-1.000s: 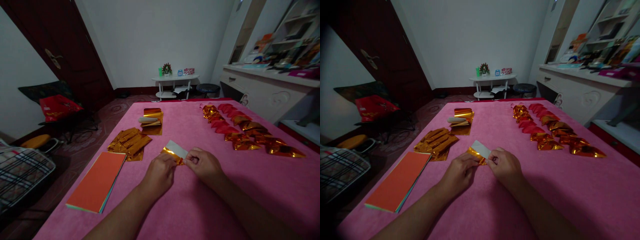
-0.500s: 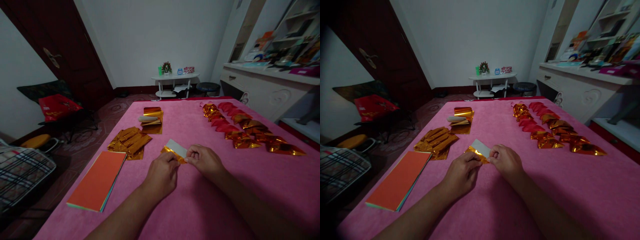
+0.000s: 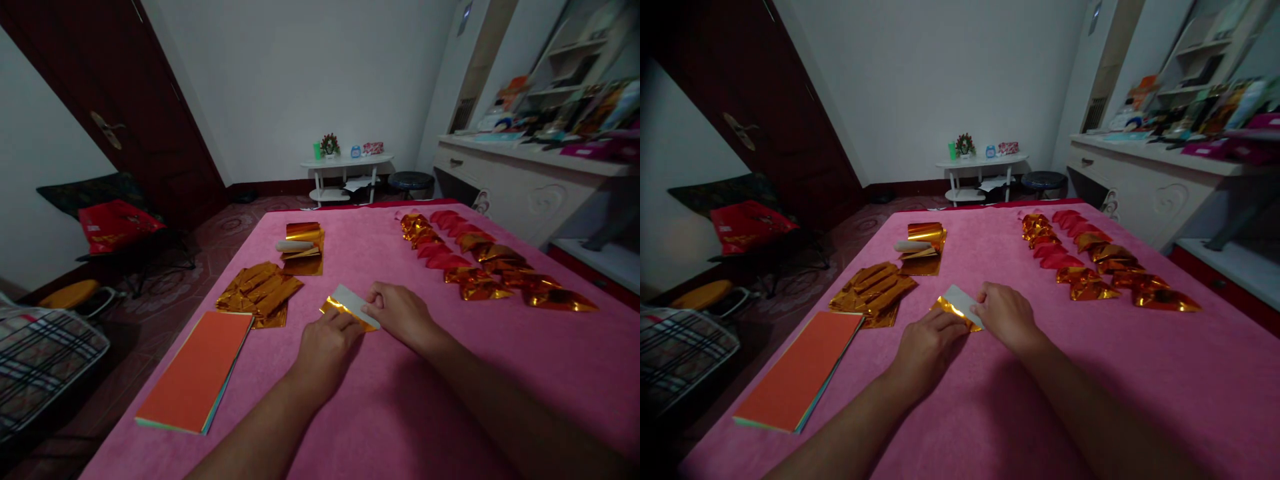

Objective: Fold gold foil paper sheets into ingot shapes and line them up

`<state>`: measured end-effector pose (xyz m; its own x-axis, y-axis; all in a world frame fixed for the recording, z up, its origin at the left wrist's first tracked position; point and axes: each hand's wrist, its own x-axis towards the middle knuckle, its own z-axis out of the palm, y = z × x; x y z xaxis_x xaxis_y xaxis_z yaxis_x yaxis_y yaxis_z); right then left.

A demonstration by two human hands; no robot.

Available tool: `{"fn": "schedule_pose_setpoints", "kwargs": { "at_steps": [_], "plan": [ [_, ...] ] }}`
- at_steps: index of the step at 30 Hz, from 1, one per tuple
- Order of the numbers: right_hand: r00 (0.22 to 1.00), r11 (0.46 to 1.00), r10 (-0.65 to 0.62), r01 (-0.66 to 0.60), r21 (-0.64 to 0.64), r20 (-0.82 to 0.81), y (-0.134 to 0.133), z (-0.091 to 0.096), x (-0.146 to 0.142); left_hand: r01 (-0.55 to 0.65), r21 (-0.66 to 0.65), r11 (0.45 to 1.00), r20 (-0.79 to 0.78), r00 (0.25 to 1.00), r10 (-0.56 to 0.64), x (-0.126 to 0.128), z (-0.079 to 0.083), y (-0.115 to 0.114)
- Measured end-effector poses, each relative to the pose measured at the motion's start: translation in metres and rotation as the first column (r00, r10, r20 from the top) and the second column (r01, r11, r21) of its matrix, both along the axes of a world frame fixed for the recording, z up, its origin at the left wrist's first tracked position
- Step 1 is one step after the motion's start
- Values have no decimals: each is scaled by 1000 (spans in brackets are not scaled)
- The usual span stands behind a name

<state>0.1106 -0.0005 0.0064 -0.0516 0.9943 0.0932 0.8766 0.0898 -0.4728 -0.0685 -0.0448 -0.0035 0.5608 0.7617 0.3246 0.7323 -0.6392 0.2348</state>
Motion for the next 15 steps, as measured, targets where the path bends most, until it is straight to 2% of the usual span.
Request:
{"fn": "schedule_pose_setpoints", "kwargs": {
  "at_steps": [4, 7, 9, 11, 13, 15],
  "plan": [
    [999, 990, -11, 16, -142, 39, -3, 13, 0, 32, 29, 999, -21, 999, -31, -3, 2, 8],
    [999, 973, 44, -42, -226, 3, -15, 13, 6, 60, 44, 997, -66, 996, -57, -4, 4, 10],
    [994, 978, 87, -97, -183, -64, -23, 7, 13, 81, 40, 996, -78, 994, -78, -4, 4, 7],
    [972, 982, 158, -172, -72, -174, -28, -2, 20, 84, 29, 996, -64, 995, -82, -4, 3, 2],
    [935, 971, 236, -241, 13, -264, -29, -9, 26, 84, 25, 996, -41, 996, -83, -4, 3, -2],
    [904, 955, 291, -295, 35, -312, -28, -11, 29, 88, 27, 996, -30, 996, -87, -5, 3, -6]
  ]
}}
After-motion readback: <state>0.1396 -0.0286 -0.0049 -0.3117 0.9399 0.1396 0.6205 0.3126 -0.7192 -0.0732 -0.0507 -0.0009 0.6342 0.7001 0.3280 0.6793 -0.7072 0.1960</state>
